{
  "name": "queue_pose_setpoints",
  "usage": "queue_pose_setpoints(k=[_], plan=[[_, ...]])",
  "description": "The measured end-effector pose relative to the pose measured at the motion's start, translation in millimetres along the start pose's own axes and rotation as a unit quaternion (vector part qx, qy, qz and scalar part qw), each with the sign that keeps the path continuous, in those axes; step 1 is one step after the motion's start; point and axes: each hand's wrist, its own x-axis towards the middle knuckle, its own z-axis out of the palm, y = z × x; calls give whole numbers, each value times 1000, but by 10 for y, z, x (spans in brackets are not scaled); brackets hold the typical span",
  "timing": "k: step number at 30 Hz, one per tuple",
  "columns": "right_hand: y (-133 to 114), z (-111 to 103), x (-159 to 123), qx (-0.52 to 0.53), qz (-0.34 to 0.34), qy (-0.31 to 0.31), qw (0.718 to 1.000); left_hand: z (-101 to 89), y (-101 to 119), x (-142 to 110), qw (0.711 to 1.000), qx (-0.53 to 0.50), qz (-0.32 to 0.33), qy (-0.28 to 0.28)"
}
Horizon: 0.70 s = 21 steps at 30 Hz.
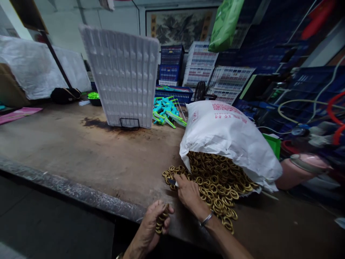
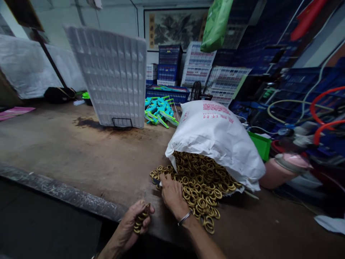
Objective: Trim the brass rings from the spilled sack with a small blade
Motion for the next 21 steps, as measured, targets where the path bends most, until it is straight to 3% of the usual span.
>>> queue_pose_setpoints(k=[3,10,16,21], plan=[[24,55,45,-18,-1,-17,1000,2,7,24,1000,-24,3,-7],[88,171,62,-3,10,5,1000,-16,-23,121,997,-68,-13,-20],[192,158,78,81,36,42,995,-85,-81,231,993,-110,-45,-23],[245,116,64,166,47,75,982,-90,-104,238,993,-112,-26,-30]])
